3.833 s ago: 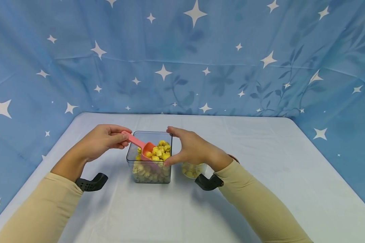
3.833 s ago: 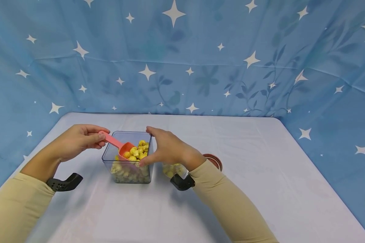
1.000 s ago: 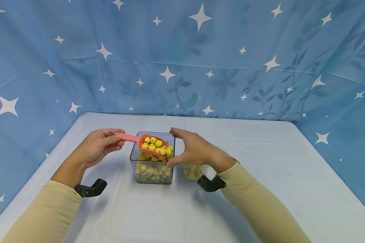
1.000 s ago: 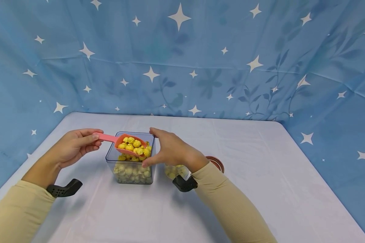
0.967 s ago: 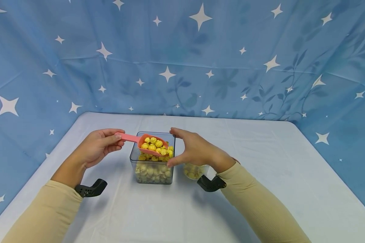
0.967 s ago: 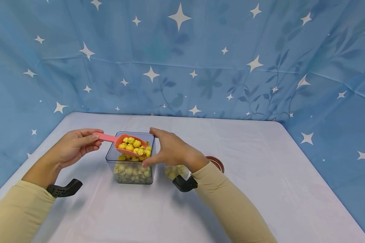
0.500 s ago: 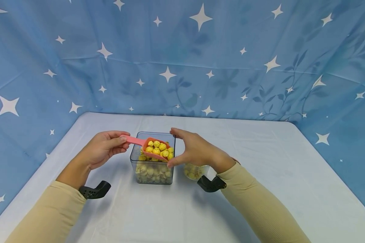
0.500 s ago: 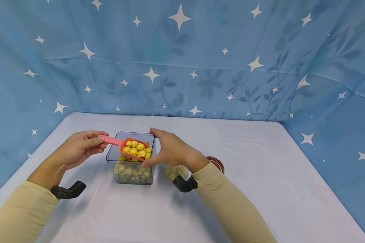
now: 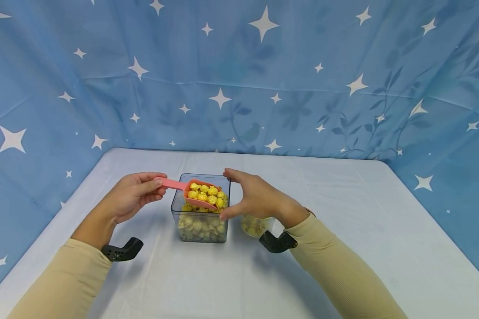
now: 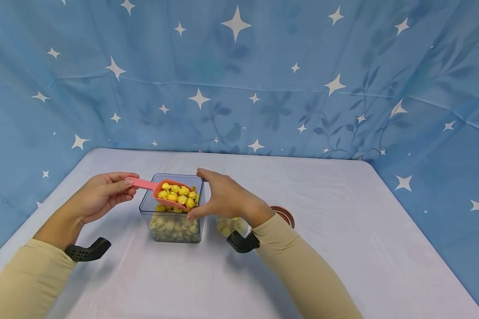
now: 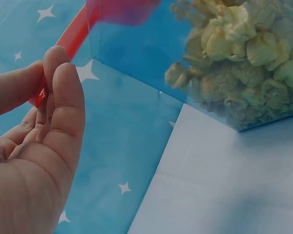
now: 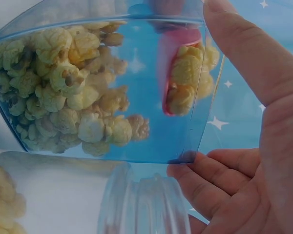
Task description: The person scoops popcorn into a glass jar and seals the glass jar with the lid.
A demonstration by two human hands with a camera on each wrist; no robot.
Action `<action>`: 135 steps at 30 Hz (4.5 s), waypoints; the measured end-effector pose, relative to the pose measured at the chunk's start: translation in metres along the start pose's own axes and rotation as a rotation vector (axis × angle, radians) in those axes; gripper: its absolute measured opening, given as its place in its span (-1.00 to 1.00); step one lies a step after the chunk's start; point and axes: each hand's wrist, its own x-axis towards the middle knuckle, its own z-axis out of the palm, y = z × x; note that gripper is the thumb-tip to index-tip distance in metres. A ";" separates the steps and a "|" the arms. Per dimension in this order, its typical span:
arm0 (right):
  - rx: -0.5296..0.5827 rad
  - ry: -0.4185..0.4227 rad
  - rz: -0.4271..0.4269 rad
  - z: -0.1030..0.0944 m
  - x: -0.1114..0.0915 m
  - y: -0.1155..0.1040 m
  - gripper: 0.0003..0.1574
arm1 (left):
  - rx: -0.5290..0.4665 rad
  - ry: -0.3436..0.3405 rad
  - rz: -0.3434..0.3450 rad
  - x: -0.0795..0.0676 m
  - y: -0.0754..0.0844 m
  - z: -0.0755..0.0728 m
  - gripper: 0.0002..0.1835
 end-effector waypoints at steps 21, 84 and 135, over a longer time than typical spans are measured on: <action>-0.012 0.085 -0.015 -0.017 -0.025 0.014 0.41 | -0.108 0.031 0.085 -0.006 0.014 -0.004 -0.89; 0.086 0.140 0.196 0.003 -0.063 0.070 0.35 | 0.225 -0.026 0.085 0.040 0.041 0.080 -0.57; 0.029 0.227 -0.044 -0.014 -0.057 0.052 0.33 | 0.086 0.023 0.147 0.006 0.057 0.037 -0.48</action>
